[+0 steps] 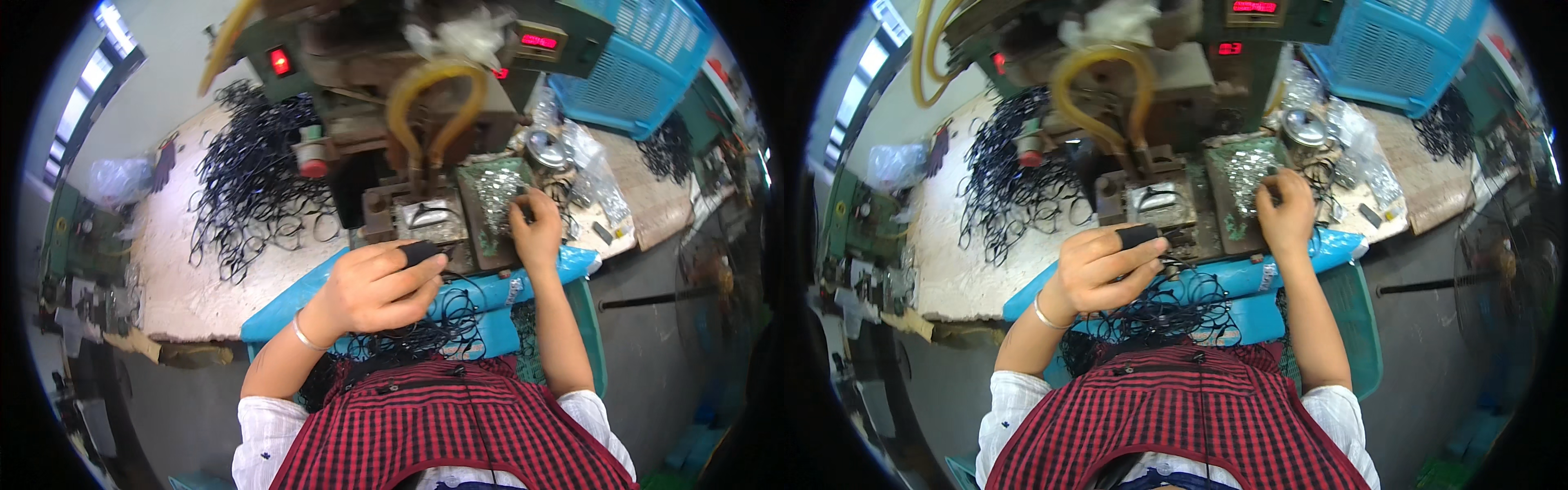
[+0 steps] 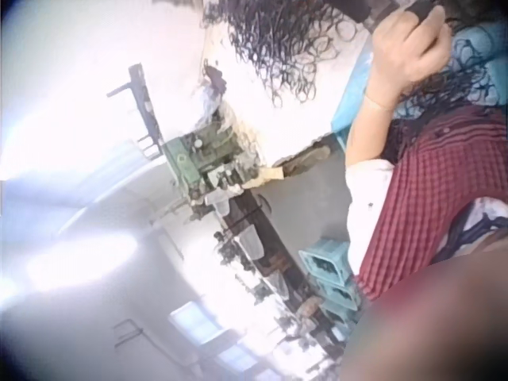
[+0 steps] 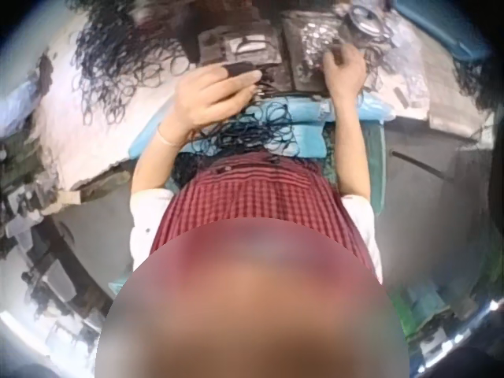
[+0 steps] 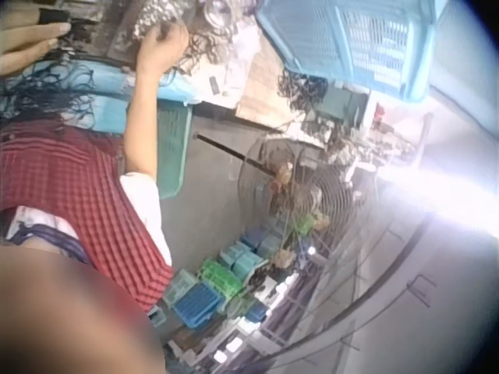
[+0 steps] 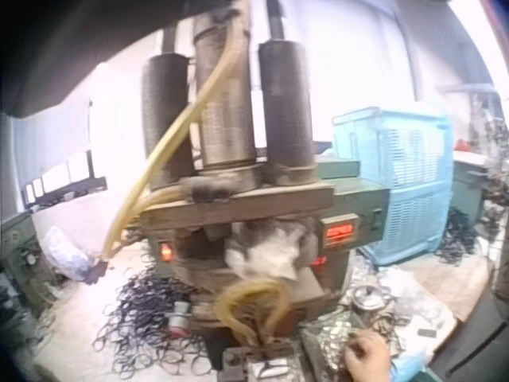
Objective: The person repeatedly picks up black wire loops and small metal parts, places them into a press machine, and removes the assembled components. The person handles the items one at a time and deposits the finished pieces into a blue bin.
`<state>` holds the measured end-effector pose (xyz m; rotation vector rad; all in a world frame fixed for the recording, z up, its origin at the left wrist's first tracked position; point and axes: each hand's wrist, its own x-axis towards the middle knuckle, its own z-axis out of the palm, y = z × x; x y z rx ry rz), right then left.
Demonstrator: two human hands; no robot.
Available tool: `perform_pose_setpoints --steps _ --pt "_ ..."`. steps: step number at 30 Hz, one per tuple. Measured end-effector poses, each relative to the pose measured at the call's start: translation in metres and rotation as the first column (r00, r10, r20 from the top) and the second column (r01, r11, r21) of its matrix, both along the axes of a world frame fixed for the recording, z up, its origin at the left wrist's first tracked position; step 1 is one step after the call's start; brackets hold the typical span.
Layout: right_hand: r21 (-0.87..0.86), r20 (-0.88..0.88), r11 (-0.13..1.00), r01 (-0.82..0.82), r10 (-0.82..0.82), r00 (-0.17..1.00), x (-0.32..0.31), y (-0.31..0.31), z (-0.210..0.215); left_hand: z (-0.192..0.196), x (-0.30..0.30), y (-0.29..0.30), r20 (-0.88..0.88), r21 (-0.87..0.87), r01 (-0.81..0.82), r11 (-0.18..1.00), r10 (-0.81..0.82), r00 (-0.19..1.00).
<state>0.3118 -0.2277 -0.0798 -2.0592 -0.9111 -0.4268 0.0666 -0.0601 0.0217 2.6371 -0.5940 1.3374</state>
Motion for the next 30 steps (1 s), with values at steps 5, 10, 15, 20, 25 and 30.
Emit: perform_pose_setpoints --steps 5,10,15,20,25,30 --pt "0.096 -0.252 0.995 -0.018 0.042 0.967 -0.008 0.006 0.009 -0.011 -0.002 -0.003 0.035 -0.045 -0.001 0.999 0.003 0.999" --pt "0.137 -0.347 0.99 -0.021 0.068 0.936 -0.004 0.003 0.002 -0.014 -0.055 0.007 0.044 -0.152 -0.472 0.868 0.483 0.874" --pt "0.258 -0.409 0.966 -0.03 0.138 0.902 -0.007 0.007 0.012 -0.025 -0.143 0.111 -0.3 -0.263 -0.955 0.139 0.929 0.218" --pt "0.211 -0.401 0.976 -0.048 0.131 0.907 -0.004 0.019 0.0 -0.097 -0.19 0.18 -0.741 0.186 -0.907 -0.378 0.552 -0.382" --pt "0.193 -0.45 0.981 0.029 0.062 0.891 -0.017 -0.013 0.008 -0.143 -0.2 0.173 -0.874 -0.165 -0.936 -0.311 0.486 -0.007" --pt "0.305 -0.441 0.93 -0.206 0.33 0.835 -0.05 -0.004 0.067 -0.113 -0.162 0.138 -0.826 -0.548 -0.814 -0.192 0.282 0.489"
